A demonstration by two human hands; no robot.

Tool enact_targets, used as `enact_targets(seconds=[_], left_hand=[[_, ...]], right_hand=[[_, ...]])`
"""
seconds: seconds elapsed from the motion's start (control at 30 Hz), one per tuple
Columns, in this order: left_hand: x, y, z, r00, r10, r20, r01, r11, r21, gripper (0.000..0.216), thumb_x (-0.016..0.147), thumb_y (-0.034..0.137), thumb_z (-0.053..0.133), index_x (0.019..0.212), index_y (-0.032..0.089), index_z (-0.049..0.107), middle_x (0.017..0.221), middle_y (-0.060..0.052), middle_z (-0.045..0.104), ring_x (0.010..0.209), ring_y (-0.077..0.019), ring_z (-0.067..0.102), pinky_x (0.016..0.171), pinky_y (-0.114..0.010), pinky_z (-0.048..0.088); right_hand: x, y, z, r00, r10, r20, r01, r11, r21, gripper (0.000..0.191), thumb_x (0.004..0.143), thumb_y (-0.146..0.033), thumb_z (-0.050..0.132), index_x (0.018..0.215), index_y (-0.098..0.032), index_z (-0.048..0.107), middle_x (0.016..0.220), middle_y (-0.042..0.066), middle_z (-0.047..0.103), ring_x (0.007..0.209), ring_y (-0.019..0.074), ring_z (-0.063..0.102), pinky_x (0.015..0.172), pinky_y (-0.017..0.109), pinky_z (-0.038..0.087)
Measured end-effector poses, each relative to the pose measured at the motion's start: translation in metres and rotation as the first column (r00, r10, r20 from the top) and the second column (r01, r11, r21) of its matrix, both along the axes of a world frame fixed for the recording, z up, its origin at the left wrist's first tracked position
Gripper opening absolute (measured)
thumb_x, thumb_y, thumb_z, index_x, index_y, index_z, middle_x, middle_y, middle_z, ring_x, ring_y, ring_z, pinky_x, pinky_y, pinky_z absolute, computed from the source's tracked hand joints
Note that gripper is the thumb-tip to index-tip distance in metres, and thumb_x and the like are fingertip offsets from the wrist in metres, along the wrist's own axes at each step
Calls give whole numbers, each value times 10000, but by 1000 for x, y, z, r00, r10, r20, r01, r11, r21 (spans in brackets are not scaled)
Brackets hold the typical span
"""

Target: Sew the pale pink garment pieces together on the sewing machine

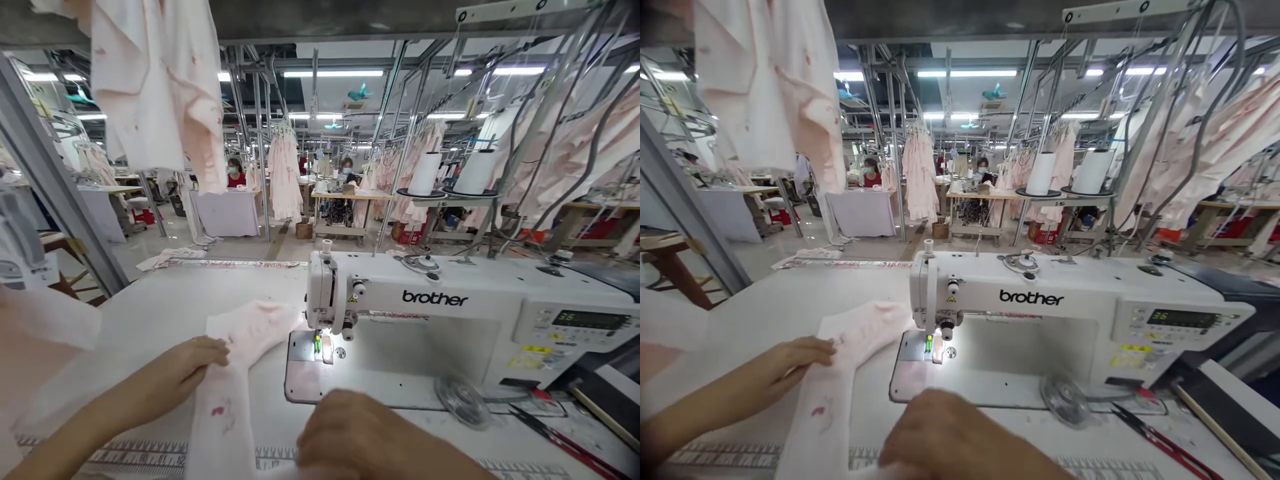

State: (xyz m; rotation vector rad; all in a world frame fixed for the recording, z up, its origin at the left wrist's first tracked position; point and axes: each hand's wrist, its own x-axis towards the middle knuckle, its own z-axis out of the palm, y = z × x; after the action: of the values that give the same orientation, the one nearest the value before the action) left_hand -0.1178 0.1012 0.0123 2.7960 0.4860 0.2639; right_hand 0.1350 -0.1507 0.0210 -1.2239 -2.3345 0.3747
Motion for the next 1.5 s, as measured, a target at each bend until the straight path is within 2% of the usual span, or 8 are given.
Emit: enact_targets(seconds=[0.13, 0.3, 0.4, 0.53, 0.77, 0.97, 1.23, 1.5], left_hand=[[80, -3, 6, 995, -45, 92, 49, 998, -35, 388, 927, 155, 381, 1086, 242, 725, 1199, -41, 689, 1136, -201, 627, 1009, -364, 499], [144, 2, -30, 989, -12, 146, 12, 1000, 0, 389, 979, 221, 351, 1252, 146, 616, 1303, -121, 619, 1235, -232, 553, 1085, -453, 430], [135, -8, -44, 989, -67, 135, 65, 998, 13, 371, 967, 227, 404, 1282, 182, 596, 1351, -103, 586, 1266, -225, 530, 1111, -438, 413], [105, -41, -44, 966, -244, 89, 240, 969, 51, 428, 947, 199, 459, 1362, 284, 523, 1420, -39, 532, 1297, -203, 511, 1098, -360, 443], [100, -64, -40, 942, -334, 34, 326, 934, 148, 551, 925, 139, 471, 1455, 270, 397, 1467, -48, 477, 1336, -228, 471, 1119, -403, 405], [104, -70, -47, 928, -372, 19, 362, 913, 186, 554, 884, 92, 475, 1403, 285, 462, 1414, -36, 537, 1296, -229, 518, 1089, -423, 443], [122, -48, -40, 910, -415, -10, 415, 909, 35, 486, 965, 122, 405, 1418, 295, 441, 1451, -30, 499, 1344, -195, 462, 1159, -427, 351], [134, -20, -42, 854, -520, -25, 521, 851, 71, 450, 978, 150, 418, 1400, 298, 462, 1454, -30, 496, 1355, -200, 446, 1178, -400, 330]], right_hand=[[37, 31, -12, 998, -64, 15, 64, 998, 11, 243, 994, -376, 543, 1042, -180, 678, 989, 57, 716, 948, 180, 648, 863, 281, 457], [54, 45, -42, 991, -134, -10, 135, 988, 71, 358, 1037, -363, 428, 840, -167, 655, 776, 28, 673, 729, 140, 610, 743, 262, 448], [55, 38, -45, 980, -184, -75, 194, 967, 166, 405, 1045, -373, 370, 818, -163, 631, 730, 34, 641, 662, 143, 565, 681, 275, 436], [54, 31, -40, 990, -119, -80, 138, 949, 285, 374, 1041, -424, 371, 1113, -144, 609, 1022, 111, 665, 933, 198, 596, 840, 319, 463], [53, 28, -42, 989, -75, 125, 62, 992, 107, 269, 1001, -412, 504, 1021, -171, 621, 958, 78, 686, 995, 199, 599, 943, 326, 444], [56, 26, -40, 983, -81, 163, 62, 991, 116, 229, 1003, -359, 493, 930, -173, 605, 928, 49, 685, 991, 192, 602, 949, 316, 436], [58, 28, -45, 959, -202, 200, 181, 976, 120, 225, 1022, -331, 461, 894, -181, 569, 904, 21, 672, 929, 180, 591, 850, 291, 436], [59, 28, -42, 941, -243, 234, 219, 968, 124, 212, 1021, -336, 465, 924, -178, 566, 897, 16, 665, 917, 178, 569, 806, 277, 415]])
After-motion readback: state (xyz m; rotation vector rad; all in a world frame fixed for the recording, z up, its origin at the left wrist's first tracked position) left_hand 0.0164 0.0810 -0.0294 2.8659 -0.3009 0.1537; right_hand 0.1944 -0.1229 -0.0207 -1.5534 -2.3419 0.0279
